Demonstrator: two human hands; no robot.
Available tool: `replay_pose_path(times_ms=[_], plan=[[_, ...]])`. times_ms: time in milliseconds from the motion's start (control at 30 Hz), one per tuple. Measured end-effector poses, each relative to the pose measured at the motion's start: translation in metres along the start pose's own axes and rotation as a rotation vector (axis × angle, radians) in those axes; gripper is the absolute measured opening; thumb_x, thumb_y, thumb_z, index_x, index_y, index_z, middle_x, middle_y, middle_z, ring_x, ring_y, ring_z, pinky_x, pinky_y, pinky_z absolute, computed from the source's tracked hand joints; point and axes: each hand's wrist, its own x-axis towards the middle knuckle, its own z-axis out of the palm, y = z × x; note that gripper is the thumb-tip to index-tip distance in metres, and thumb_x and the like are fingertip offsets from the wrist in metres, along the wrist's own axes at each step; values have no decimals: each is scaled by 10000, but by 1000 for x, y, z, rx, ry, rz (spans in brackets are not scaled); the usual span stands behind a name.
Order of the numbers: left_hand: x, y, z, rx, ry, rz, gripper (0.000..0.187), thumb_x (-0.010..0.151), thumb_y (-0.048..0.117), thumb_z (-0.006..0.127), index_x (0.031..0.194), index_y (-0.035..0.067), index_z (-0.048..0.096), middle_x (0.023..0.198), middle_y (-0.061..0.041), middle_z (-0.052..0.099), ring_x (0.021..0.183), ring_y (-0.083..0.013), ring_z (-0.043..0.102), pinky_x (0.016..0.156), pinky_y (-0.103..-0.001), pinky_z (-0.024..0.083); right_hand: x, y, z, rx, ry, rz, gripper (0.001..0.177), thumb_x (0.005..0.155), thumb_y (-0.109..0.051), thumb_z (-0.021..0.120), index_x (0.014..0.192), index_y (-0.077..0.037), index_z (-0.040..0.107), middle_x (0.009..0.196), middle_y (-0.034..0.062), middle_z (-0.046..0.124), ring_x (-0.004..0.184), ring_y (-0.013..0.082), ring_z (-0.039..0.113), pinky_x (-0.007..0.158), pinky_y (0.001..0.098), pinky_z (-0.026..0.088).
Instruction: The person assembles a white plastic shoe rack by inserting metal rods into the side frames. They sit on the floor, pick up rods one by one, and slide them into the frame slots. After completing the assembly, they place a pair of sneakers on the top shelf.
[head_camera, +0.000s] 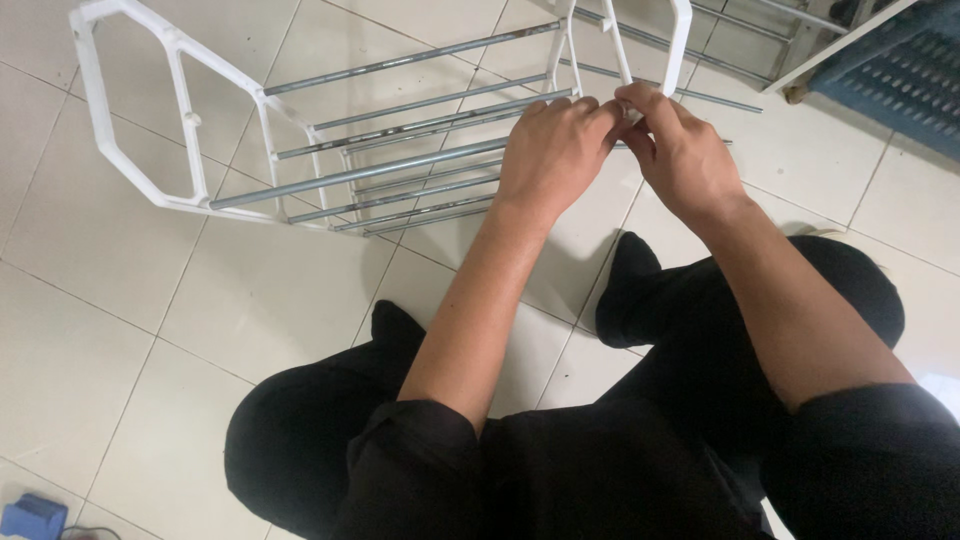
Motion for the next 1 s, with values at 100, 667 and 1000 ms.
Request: replay_pose_path(times_ms=[100,667,1000], plan=[[1,-2,4,-67,14,-18,61,897,144,686,907,102,730,821,-58,742,773,-268,726,741,-432,560,0,-3,2,-41,38,-56,401,1054,-91,721,1393,-73,508,1119,169,752,964,358,751,764,424,613],[3,-11,8,-210,-42,-66,75,911,95,674,921,24,696,884,-128,752,825,-329,740,684,-443,578,0,1,11,-66,98,-185,465,1094,-78,717,1462,-49,434,1154,166,738,982,329,757,774,388,623],[-43,-11,-27,-91,220,-32,317,903,106,737,1189,29,624,1243,-122,594,1196,-329,592,1066,-485,474,-2,-11,21,-151,49,-63,500,1011,-246,691,1406,-17,488,1212,228,609,948,375,685,731,457,590]])
